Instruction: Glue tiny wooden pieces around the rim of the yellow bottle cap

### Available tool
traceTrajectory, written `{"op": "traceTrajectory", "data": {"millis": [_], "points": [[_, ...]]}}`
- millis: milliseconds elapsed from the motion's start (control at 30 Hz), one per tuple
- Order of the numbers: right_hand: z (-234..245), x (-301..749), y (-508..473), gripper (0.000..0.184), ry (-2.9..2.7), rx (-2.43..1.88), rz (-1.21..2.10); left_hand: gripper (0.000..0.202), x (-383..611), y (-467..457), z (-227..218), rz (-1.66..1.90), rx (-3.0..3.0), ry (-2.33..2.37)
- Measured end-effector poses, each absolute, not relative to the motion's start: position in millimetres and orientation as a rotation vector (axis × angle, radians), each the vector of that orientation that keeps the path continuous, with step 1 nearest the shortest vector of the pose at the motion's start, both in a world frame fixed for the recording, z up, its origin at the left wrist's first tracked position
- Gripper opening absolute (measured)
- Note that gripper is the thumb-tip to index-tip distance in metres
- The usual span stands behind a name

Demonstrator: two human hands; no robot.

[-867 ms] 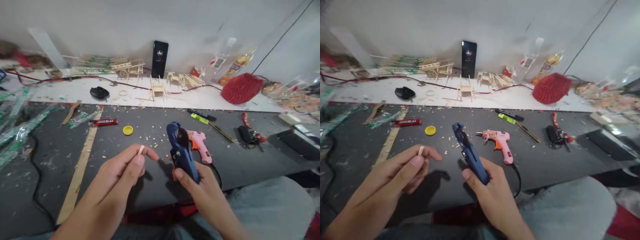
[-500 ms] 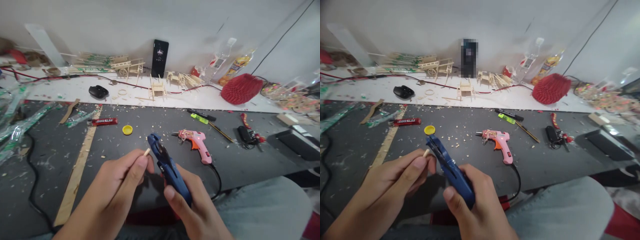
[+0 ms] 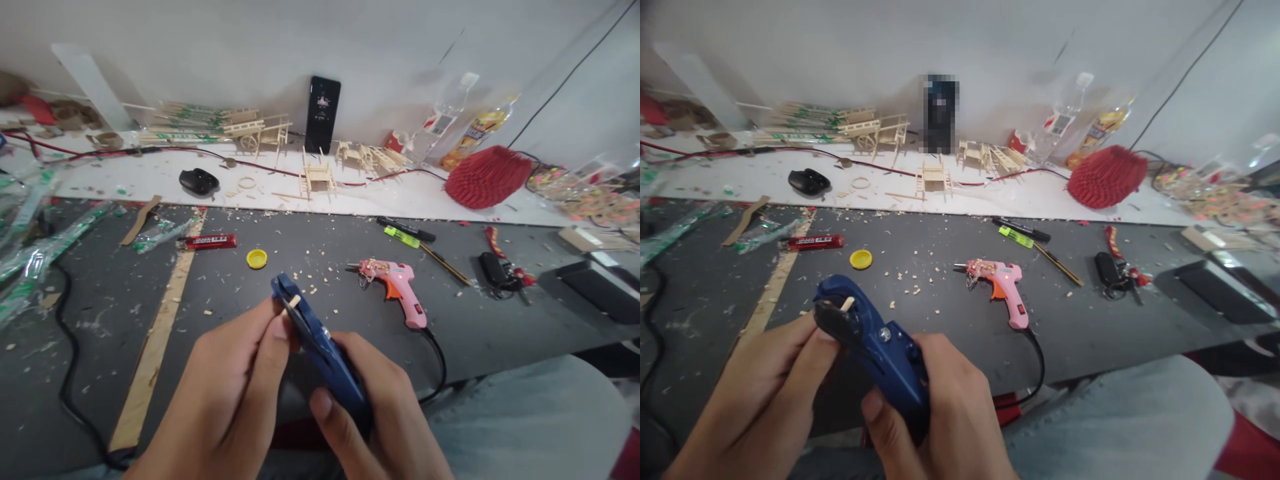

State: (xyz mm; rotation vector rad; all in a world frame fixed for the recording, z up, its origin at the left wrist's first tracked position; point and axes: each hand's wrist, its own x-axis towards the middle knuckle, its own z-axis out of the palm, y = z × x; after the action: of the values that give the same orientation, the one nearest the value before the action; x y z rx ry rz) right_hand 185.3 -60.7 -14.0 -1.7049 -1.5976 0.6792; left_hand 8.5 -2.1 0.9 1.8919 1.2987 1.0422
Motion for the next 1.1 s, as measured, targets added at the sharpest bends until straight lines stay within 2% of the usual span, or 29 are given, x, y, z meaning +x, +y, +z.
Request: {"op": "traceTrajectory", "data": {"millis": [167, 467, 1000, 1100], "points": [[-12.1, 188.3, -47.7, 0.056, -1.809, -1.574, 0.667, 0.041, 12.8, 1.2, 0.4, 1.085, 1.927, 1.298], [-12.8, 192.7, -46.1, 0.057, -1.907, -1.615, 0.506, 0.042, 13.5, 0.9, -4.2, 1.006, 1.791, 1.331], [-20.2, 195.3, -51.8, 0.054, -1.816, -1.694, 0.883, 0.043, 19.3, 2.1, 3.9, 0.798, 1.549, 1.422], [-25.2, 190.5, -54.1, 0.058, -1.73, -1.703, 0.859, 0.044, 20.4, 1.4, 5.0, 0.759, 1.518, 1.427]]}}
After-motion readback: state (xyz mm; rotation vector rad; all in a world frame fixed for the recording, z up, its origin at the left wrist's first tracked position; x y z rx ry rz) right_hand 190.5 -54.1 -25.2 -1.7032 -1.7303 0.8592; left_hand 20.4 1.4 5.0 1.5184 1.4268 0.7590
